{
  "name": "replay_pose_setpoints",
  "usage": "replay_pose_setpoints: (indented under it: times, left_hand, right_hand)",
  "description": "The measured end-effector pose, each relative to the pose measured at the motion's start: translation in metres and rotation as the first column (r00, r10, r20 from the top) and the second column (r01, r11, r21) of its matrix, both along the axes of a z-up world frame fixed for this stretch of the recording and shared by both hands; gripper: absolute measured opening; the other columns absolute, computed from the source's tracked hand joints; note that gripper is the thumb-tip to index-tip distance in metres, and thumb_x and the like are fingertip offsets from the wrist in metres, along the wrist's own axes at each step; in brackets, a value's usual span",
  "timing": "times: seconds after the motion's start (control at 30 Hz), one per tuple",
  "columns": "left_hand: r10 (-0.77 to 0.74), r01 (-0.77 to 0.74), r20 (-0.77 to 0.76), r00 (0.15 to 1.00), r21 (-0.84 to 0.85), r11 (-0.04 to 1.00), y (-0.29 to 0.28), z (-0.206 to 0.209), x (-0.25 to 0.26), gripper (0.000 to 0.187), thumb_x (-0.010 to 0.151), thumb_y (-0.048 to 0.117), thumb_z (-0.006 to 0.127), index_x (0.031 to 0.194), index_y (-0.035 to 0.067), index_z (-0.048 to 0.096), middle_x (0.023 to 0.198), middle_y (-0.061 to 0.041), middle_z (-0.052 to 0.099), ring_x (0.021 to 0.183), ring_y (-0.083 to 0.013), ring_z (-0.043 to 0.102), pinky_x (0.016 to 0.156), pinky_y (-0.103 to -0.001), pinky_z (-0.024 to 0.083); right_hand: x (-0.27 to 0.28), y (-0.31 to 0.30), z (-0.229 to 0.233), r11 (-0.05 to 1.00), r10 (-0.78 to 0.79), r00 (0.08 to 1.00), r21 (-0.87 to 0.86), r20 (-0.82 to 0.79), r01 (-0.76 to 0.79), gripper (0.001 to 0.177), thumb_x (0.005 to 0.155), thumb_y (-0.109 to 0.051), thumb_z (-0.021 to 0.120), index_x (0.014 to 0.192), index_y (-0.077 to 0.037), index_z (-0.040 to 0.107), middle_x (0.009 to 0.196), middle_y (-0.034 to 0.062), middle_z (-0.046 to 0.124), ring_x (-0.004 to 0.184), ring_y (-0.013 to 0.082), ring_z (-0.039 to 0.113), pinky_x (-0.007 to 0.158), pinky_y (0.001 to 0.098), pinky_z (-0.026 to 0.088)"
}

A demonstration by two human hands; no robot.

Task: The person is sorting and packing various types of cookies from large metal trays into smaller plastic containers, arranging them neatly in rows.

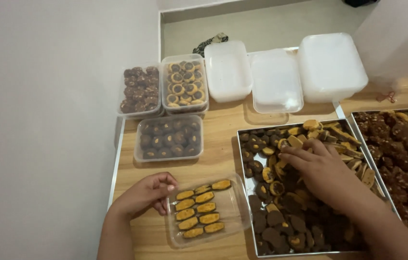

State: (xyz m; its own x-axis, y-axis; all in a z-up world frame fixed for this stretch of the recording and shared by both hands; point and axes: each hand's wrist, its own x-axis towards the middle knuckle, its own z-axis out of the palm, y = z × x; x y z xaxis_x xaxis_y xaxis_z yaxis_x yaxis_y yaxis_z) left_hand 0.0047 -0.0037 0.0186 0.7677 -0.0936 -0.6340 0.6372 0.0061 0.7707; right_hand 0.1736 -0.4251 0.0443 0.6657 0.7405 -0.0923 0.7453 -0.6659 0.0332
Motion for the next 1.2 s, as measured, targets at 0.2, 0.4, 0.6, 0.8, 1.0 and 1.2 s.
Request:
replay_pose_setpoints:
  times: [0.2, 0.4, 0.6, 0.8, 1.0, 1.2]
  left_hand:
    - [-0.003, 0.003, 0.008, 1.0, -0.007, 1.0, 0.003, -0.009, 0.001, 0.021, 0.095, 0.022, 0.068, 0.105, 0.004, 0.064, 0.061, -0.015, 0.062, 0.051, -0.0209, 0.065, 0.056, -0.034, 0.061]
    - [0.012, -0.012, 0.0, 1.0, 0.008, 1.0, 0.001, -0.004, 0.001, 0.02, 0.095, 0.021, 0.068, 0.104, 0.004, 0.064, 0.062, -0.015, 0.061, 0.052, -0.0215, 0.064, 0.057, -0.034, 0.061]
    - [0.022, -0.022, 0.012, 1.0, -0.011, 1.0, 0.001, -0.009, 0.0, 0.019, 0.095, 0.021, 0.07, 0.103, 0.005, 0.063, 0.062, -0.014, 0.062, 0.051, -0.0207, 0.064, 0.054, -0.034, 0.06]
    - [0.024, -0.025, 0.014, 1.0, 0.05, 0.998, -0.005, 0.003, 0.0, 0.021, 0.095, 0.022, 0.069, 0.104, 0.004, 0.063, 0.064, -0.014, 0.06, 0.053, -0.0207, 0.063, 0.056, -0.034, 0.061]
    - [0.02, -0.02, 0.031, 0.999, 0.013, 1.0, -0.004, 0.0, -0.001, 0.022, 0.095, 0.023, 0.068, 0.105, 0.005, 0.062, 0.064, -0.016, 0.064, 0.052, -0.0219, 0.064, 0.056, -0.034, 0.06]
    - [0.021, -0.021, 0.037, 0.999, -0.003, 1.0, -0.003, 0.003, -0.002, 0.022, 0.096, 0.024, 0.067, 0.106, 0.005, 0.061, 0.065, -0.016, 0.065, 0.054, -0.0218, 0.065, 0.058, -0.035, 0.061]
  right_hand:
    - [0.001, -0.002, -0.005, 1.0, -0.008, 1.0, 0.011, -0.006, 0.008, 0.079, 0.071, -0.001, 0.069, 0.143, -0.028, 0.053, 0.143, -0.0022, 0.055, 0.132, 0.0333, 0.043, 0.097, 0.0539, 0.046]
    - [-0.002, -0.002, -0.012, 0.997, 0.011, 0.996, 0.076, 0.089, -0.018, 0.047, 0.09, -0.03, 0.064, 0.136, -0.023, 0.06, 0.127, 0.0015, 0.062, 0.124, 0.0309, 0.05, 0.095, 0.05, 0.047]
    - [-0.005, 0.006, -0.006, 0.994, -0.042, 0.996, 0.104, 0.073, 0.034, 0.046, 0.091, -0.044, 0.065, 0.133, -0.026, 0.063, 0.124, -0.0007, 0.065, 0.119, 0.0278, 0.053, 0.092, 0.0466, 0.048]
    - [-0.001, 0.006, -0.015, 0.996, 0.017, 0.987, 0.08, 0.161, -0.03, 0.04, 0.09, -0.034, 0.066, 0.13, -0.031, 0.065, 0.119, -0.0004, 0.065, 0.109, 0.0295, 0.056, 0.079, 0.0459, 0.049]
    - [0.001, 0.006, -0.016, 0.99, 0.004, 0.988, 0.136, 0.157, -0.026, 0.037, 0.09, -0.02, 0.063, 0.126, -0.028, 0.066, 0.12, -0.0016, 0.067, 0.106, 0.0299, 0.058, 0.076, 0.0465, 0.047]
    - [-0.006, 0.008, 0.002, 0.951, 0.008, 0.982, 0.302, 0.19, -0.066, 0.047, 0.089, -0.019, 0.067, 0.136, -0.021, 0.064, 0.127, 0.0003, 0.069, 0.108, 0.0283, 0.057, 0.082, 0.0456, 0.049]
